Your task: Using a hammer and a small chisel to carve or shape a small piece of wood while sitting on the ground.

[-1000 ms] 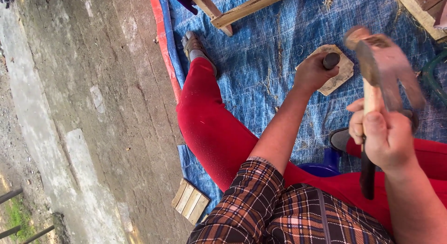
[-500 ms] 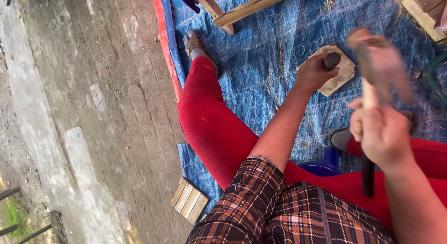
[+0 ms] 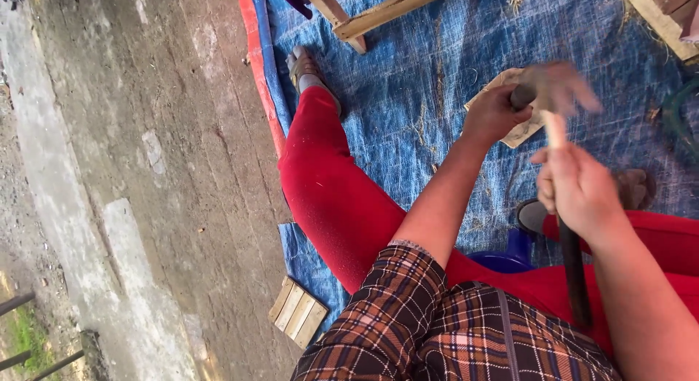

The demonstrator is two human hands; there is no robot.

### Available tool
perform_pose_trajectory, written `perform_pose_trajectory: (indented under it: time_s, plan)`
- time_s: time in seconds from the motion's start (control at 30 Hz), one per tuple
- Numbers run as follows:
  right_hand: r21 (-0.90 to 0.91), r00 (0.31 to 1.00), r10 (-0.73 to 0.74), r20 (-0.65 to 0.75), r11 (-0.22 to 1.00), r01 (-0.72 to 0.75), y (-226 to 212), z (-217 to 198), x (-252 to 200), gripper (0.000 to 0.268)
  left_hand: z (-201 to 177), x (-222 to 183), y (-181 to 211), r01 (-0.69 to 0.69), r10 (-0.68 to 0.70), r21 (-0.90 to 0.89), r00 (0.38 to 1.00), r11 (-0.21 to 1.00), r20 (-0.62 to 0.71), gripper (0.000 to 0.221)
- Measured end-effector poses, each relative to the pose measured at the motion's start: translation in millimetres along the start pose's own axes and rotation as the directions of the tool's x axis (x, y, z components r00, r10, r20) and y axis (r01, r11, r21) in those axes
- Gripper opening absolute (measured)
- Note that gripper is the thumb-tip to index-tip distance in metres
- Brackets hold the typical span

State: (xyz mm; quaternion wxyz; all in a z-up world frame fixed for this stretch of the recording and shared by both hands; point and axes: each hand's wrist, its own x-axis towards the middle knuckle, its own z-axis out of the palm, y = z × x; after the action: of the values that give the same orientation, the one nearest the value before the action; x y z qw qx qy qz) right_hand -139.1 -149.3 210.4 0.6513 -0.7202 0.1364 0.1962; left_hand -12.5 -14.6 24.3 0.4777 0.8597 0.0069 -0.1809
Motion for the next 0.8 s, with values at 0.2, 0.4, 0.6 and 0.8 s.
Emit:
perform_pose_trajectory:
  time_s: [0.2, 0.4, 0.6, 0.8]
  plan:
    - [0.035, 0.986, -0.156, -0.054, 0.987, 0.158, -29.8, -3.4, -18.1, 0.029, -3.2, 0.4, 4.9, 0.051, -0.05, -0.05, 0.999, 0.997, 0.006, 0.042]
    - [0.114, 0.961, -0.272, -0.046, 0.955, 0.275, -3.3, -1.4, -20.1, 0.028, 8.6, -0.1, -12.9, 0.014, -0.01, -0.149, 0.999, 0.989, 0.03, 0.041]
    - [0.136, 1.0, -0.019, -0.022, 0.99, 0.022, -18.6, 6.6, -13.8, 0.037, 0.3, -6.9, -11.6, -0.028, 0.029, -0.094, 1.0, 0.995, 0.006, 0.038]
    - [-0.12, 0.891, -0.446, -0.086, 0.892, 0.435, -26.6, -7.3, -31.2, 0.049, -3.8, -1.1, -8.9, -0.033, 0.029, -0.164, 0.999, 0.986, -0.026, 0.038]
